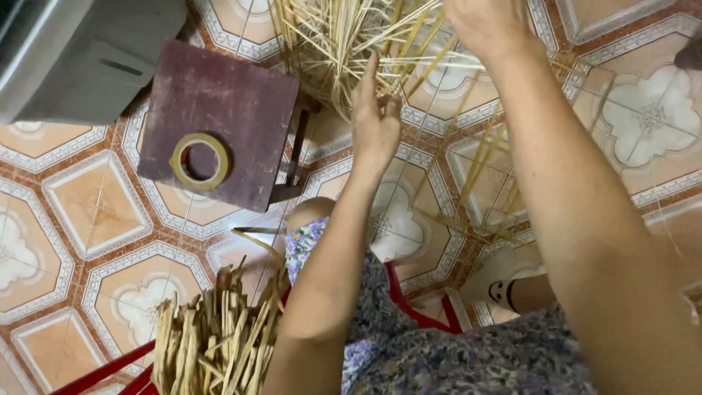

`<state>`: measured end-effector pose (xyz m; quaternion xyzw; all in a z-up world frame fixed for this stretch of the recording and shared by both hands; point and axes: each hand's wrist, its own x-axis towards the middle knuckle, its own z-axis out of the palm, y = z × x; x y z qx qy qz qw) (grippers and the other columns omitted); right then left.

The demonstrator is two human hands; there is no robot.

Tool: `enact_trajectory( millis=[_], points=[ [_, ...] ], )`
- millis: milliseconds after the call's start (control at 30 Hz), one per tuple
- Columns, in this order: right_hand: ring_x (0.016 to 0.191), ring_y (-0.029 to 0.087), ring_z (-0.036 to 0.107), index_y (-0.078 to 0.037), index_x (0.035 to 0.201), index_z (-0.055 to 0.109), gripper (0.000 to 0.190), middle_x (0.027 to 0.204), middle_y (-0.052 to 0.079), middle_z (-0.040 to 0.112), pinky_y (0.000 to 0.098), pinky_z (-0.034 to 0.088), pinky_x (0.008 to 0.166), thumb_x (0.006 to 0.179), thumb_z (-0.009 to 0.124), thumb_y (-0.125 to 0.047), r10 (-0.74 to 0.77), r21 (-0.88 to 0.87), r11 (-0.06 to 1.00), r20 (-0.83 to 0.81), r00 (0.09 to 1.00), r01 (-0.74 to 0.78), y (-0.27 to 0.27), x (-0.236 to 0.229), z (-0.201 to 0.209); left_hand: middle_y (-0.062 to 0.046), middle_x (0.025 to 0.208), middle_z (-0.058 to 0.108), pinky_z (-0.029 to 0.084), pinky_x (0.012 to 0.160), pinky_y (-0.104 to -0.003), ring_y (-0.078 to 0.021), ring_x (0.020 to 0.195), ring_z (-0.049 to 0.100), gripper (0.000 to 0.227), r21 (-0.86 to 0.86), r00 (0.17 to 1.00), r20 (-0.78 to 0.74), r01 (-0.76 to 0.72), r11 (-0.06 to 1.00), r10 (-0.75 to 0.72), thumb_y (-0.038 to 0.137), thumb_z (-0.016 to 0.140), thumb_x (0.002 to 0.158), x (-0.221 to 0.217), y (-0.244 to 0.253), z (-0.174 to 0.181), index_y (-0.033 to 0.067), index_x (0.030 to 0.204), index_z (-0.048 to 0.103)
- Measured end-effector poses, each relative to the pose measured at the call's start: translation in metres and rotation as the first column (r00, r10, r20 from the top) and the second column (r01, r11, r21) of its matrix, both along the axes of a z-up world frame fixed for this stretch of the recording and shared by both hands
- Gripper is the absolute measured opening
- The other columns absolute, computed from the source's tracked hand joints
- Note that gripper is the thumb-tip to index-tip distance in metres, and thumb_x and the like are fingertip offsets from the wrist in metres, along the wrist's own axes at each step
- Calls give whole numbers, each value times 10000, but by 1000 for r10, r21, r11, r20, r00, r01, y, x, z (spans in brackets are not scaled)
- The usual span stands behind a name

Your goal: Weaving thin strips of wood or bamboo to create a furniture frame or mat.

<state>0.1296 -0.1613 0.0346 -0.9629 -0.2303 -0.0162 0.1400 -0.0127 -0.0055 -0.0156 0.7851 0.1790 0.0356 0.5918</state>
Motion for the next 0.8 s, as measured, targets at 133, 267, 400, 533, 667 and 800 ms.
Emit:
enact_trajectory(
  millis=[133,267,400,533,667,800],
  points=[
    [895,227,634,3,1204,631,127,1044,124,673,396,532,799,1175,583,-112,-258,766,642,179,949,30,-63,-32,-31,-150,1579,337,611,897,-322,-206,1029,680,746,-91,997,-42,58,994,-62,-19,575,932,5,5,19,235,1576,296],
    [671,120,464,-151,1291,651,236,893,-12,599,247,369,518,1078,557,-193,-553,620,165,-585,593,767,-136,-108,-164,-169,1542,429,605,943,-329,-237,1180,669,586,-36,987,-46,152,988,-154,66,618,992,0,1,3,144,1537,417],
    [1217,319,596,-42,1455,526,531,1351,183,622,412,462,1035,1020,683,-304,-574,23,579,-698,428,815,-229,-211,-371,-162,1483,514,609,919,-350,-249,1177,685,451,-19,969,-106,221,975,-222,102,633,997,-5,-9,10,96,1436,528],
    [1151,321,615,-16,1422,554,529,1304,192,638,408,483,943,988,697,-283,-580,36,447,-749,320,894,-212,-237,-399,-127,1312,686,636,849,-347,-215,1050,753,352,120,952,-102,299,947,-288,120,666,971,-5,-20,14,74,1318,631],
    [1084,322,634,9,1390,583,527,1257,200,654,403,504,852,956,712,-261,-569,28,321,-794,216,947,-228,-249,-413,-120,1240,726,640,770,-329,-195,983,768,313,145,933,-126,355,924,-338,113,674,961,-4,-32,28,58,1269,664],
    [1018,323,652,34,1357,612,525,1209,208,671,398,525,760,925,727,-240,-530,20,216,-838,135,976,-245,-256,-432,-124,1243,715,643,733,-311,-190,967,767,313,153,919,-155,385,910,-363,103,666,951,-6,-38,24,52,1260,663]
  ],
)
